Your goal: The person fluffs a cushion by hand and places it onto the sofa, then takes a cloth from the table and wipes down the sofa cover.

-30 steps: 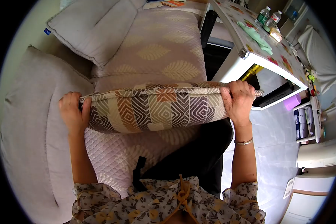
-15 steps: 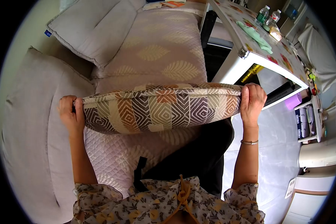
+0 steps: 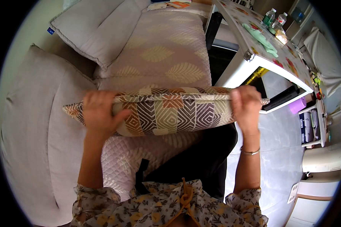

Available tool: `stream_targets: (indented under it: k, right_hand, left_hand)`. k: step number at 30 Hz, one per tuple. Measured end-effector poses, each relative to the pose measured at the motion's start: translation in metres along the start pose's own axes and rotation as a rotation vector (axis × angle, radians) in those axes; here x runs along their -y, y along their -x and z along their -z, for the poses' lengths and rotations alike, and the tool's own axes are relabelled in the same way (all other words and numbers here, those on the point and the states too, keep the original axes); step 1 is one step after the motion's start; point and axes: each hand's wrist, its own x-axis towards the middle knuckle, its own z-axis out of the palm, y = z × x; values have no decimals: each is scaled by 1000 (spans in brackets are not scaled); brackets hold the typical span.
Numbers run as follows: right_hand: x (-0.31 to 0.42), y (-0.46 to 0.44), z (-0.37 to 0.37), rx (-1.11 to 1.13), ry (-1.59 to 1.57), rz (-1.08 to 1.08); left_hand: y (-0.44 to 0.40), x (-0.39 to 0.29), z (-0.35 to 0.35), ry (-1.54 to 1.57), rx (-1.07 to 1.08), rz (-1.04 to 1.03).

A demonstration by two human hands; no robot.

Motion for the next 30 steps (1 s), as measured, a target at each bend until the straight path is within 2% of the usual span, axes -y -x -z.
stream_targets:
  k: [2, 3, 6, 10, 13, 15, 18, 19, 20, 23, 24, 26, 27, 29, 30]
  right_hand:
    - [39, -2, -15, 22, -51, 165]
    - [60, -2, -18, 94, -46, 187]
    - [99, -6, -42, 76, -143, 224]
    - [98, -3, -58, 8, -196, 252]
    - [98, 7, -60, 88, -208, 215]
    - [98, 10, -60, 62, -220, 230]
    - [100, 2, -56, -39, -229, 268]
    - [102, -3, -52, -108, -222, 295]
    - [104, -8, -44, -111, -221, 295]
    - [110, -9, -30, -136, -261, 317]
    - [111, -1, -30, -69, -274, 284]
    - [112, 18, -26, 148, -314, 207]
    - [110, 19, -21, 158, -320, 204]
    - [113, 19, 0, 405, -325, 151]
    - [114, 16, 3, 365, -312, 165]
  left_hand:
    - [-10, -28, -9, 72, 8, -28]
    - [-16, -41, -12, 74, 8, -31]
    - [-26, -64, -19, 171, 27, -99]
    - [-27, -65, -25, 250, 65, -117]
    - [-21, -67, -34, 305, 77, -162]
    - [-22, -68, -35, 314, 79, -192]
    - [-26, -67, -29, 295, 18, -239]
    - [-31, -66, -25, 254, -87, -255]
    - [-34, -65, -21, 213, -194, -271]
    - [-29, -61, -15, 170, -288, -326]
    - [-21, -61, -12, 171, -287, -322]
    - [-5, -63, -8, 331, 52, -276]
    - [-4, -65, -5, 334, 60, -269]
    - [-5, -79, 8, 357, 157, -238]
    - [-8, -82, 9, 364, 164, -238]
